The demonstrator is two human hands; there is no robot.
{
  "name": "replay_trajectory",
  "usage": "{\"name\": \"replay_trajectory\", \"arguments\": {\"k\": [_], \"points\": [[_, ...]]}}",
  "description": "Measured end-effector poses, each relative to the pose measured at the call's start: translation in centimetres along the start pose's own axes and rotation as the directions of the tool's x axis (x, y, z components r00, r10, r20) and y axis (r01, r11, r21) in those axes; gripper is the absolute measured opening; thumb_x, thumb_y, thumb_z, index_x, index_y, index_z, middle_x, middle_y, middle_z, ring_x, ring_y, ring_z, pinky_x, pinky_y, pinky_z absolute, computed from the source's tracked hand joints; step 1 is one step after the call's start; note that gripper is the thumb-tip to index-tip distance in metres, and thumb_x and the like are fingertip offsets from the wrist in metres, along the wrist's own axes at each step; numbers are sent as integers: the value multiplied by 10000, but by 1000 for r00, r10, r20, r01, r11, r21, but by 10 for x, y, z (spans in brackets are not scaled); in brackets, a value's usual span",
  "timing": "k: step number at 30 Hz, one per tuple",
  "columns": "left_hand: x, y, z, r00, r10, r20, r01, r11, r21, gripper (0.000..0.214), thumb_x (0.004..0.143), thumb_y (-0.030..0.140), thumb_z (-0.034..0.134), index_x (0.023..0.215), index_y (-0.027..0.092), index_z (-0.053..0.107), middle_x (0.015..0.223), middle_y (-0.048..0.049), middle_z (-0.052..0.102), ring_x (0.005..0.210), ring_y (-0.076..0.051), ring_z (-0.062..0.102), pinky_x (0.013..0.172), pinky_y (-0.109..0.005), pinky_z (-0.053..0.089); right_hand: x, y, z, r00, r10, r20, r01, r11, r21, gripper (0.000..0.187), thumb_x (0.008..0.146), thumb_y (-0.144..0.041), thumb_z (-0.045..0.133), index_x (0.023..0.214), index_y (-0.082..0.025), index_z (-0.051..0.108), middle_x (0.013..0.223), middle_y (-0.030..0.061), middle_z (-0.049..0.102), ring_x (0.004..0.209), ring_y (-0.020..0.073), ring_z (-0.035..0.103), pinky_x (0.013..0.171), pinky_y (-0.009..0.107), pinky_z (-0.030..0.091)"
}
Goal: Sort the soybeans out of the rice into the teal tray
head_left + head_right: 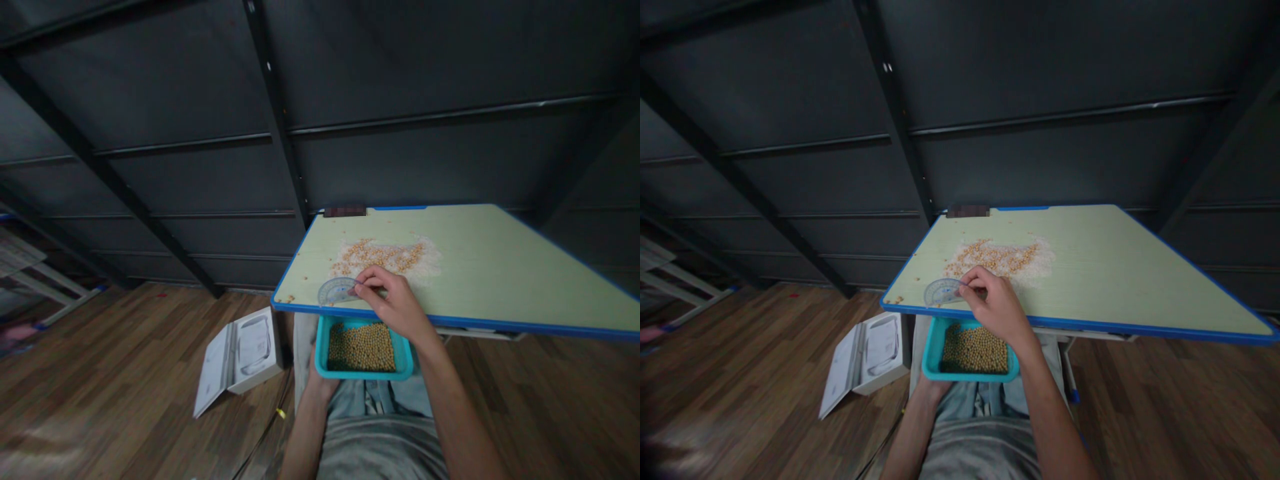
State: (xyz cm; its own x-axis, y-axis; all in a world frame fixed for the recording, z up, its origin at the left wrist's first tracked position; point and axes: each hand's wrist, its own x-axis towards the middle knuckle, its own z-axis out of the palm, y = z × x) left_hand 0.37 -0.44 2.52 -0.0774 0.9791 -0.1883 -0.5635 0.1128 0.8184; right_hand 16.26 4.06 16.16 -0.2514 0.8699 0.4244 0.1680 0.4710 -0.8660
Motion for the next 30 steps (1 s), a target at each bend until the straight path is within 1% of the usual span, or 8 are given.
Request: {"name": "replay_trajectory", "arguments": {"k": [3, 8, 13, 18, 23, 27, 30], "points": [[4, -2, -4, 997, -78, -7, 77, 996, -48, 510, 772, 606, 717, 1140, 253, 743, 1335, -93, 719, 1392, -341, 542, 1183, -508, 438, 0, 0, 0, 1000, -7, -5, 6, 1000, -10, 23, 929, -225, 641, 907, -235, 640, 855, 21, 782, 838, 202, 757, 761, 343, 550], [6, -3, -5, 995, -86, -39, 84, 994, -69, 522, 764, 599, 724, 1163, 262, 723, 1362, -82, 704, 1394, -335, 539, 1189, -510, 435, 0, 1, 0, 1000, -5, -4, 5, 1000, -12, 29, 926, -226, 635, 899, -237, 635, 839, 14, 776, 816, 196, 750, 758, 337, 550], [3, -1, -2, 992, -129, 3, 129, 990, -55, 527, 784, 633, 685, 1152, 259, 726, 1331, -92, 719, 1431, -338, 500, 1203, -523, 416, -1, 1, 1, 1000, -2, -20, 2, 1000, -7, 32, 920, -226, 638, 889, -235, 632, 829, 15, 774, 810, 197, 748, 734, 331, 544], [5, -3, -5, 994, -106, 8, 107, 992, -65, 526, 766, 637, 698, 1137, 266, 735, 1336, -87, 720, 1452, -347, 472, 1219, -524, 395, -1, 1, 0, 1000, 1, -16, 0, 1000, 13, 33, 918, -221, 637, 887, -231, 631, 821, 15, 775, 808, 196, 750, 732, 330, 541], [5, -8, -10, 996, -94, 0, 93, 992, -80, 503, 736, 599, 744, 1096, 248, 753, 1306, -90, 738, 1433, -360, 494, 1216, -513, 401, -2, 0, 0, 1000, 3, -9, -3, 1000, 17, 32, 921, -226, 628, 890, -234, 624, 832, 24, 781, 837, 209, 761, 740, 337, 539], [3, -5, -7, 998, -68, -11, 67, 996, -63, 551, 734, 604, 749, 1147, 240, 737, 1373, -93, 700, 1428, -364, 498, 1199, -508, 424, -2, -1, 0, 1000, 10, -8, -9, 1000, 9, 30, 919, -231, 622, 891, -241, 622, 830, 21, 777, 834, 209, 758, 743, 339, 537], [0, -1, -3, 998, -59, -10, 58, 997, -49, 572, 727, 616, 754, 1166, 249, 730, 1355, -90, 711, 1414, -364, 516, 1195, -518, 429, -1, -2, 0, 1000, 19, -8, -19, 1000, 4, 25, 918, -242, 626, 893, -239, 624, 827, 21, 772, 821, 206, 753, 736, 336, 535]]}}
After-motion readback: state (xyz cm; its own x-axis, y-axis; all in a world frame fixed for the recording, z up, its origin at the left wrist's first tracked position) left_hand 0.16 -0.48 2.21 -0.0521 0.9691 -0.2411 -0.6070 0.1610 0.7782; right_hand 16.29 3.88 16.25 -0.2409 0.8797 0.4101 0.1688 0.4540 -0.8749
